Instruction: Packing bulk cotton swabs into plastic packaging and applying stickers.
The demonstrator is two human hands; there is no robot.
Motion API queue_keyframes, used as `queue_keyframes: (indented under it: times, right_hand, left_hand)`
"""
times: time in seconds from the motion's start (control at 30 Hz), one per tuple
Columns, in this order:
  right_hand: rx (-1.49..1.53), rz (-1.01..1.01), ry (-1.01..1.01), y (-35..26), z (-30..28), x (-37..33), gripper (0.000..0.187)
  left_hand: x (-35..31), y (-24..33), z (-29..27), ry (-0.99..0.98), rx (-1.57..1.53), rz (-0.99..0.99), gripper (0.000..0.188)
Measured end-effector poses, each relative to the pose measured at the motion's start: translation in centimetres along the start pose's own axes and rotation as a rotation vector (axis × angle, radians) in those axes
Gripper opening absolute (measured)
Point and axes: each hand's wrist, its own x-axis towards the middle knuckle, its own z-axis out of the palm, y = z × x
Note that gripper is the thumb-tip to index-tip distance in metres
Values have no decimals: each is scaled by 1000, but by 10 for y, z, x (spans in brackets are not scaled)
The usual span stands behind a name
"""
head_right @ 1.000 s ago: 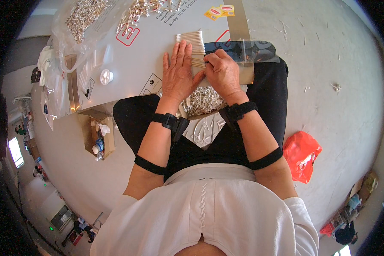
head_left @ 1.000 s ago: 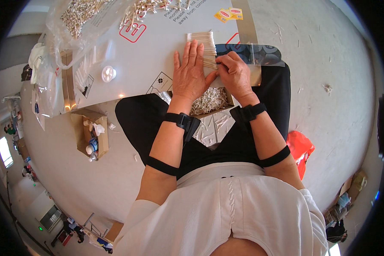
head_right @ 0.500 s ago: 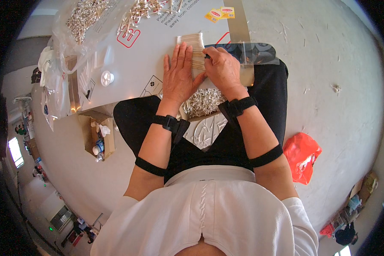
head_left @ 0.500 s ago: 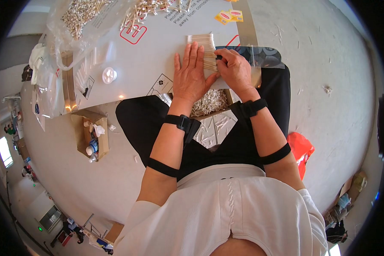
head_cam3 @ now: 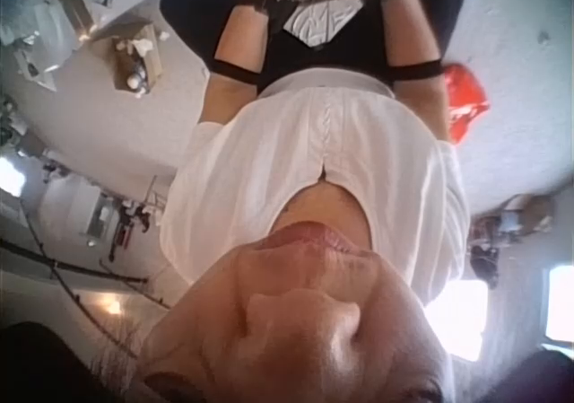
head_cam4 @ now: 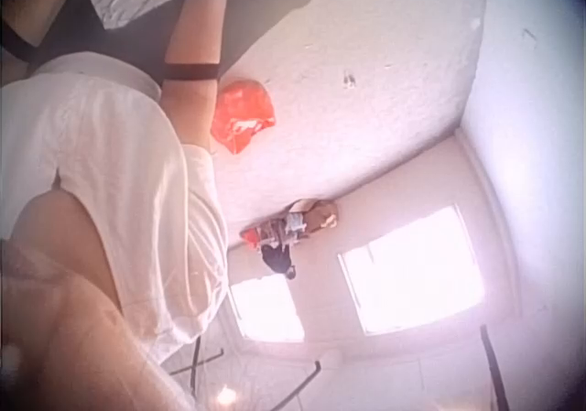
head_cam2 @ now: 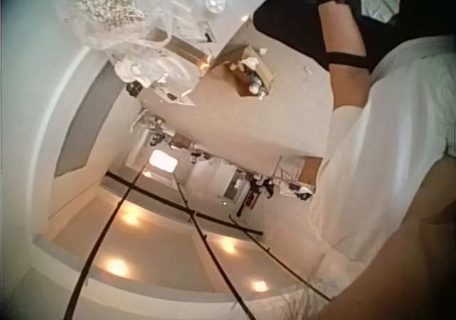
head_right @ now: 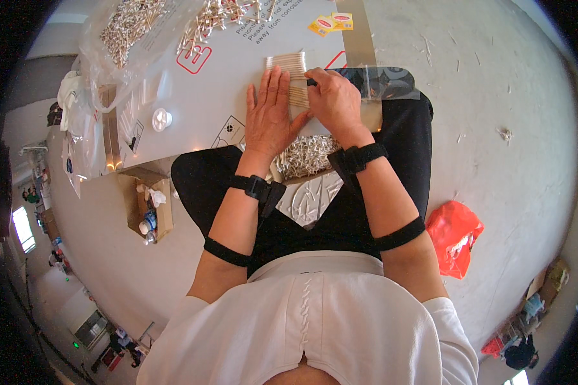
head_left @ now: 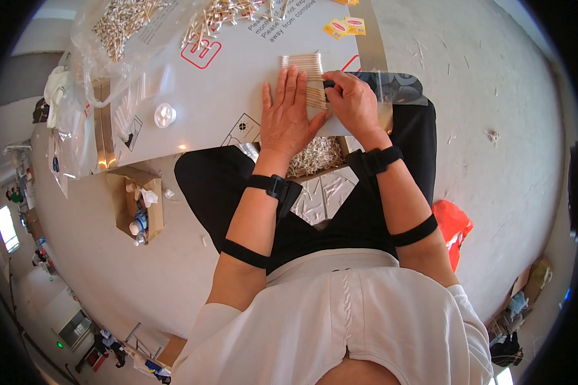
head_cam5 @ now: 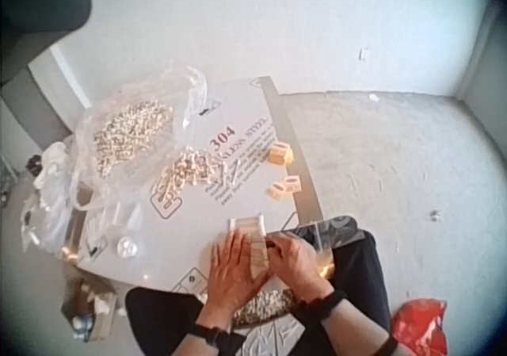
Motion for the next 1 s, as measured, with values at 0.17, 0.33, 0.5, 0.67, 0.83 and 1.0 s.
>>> queue_keyframes:
  times: [0.17,0.33,0.5,0.67,0.83,1.0]
  right_hand:
    - [-62,46,-47,-3,-1,4,22]
    - [-63,1,-65,2,1,3,18]
    - [13,16,-3,1,3,9,17]
    - [-24,-74,16,6,5,24,18]
    - [-57,-82,-22,8,8,31,18]
    - [-93,-87,-70,11,9,33,16]
  left_hand:
    - [0,0,-1,7,-11,-3,88]
    - [0,0,-1,0,-9,2,87]
    - [0,-1,0,-6,-1,-2,88]
    - [0,-1,1,-8,-5,-4,89]
    - [0,-1,0,-16,0,-2,89]
    - [0,0,0,-15,9,0,89]
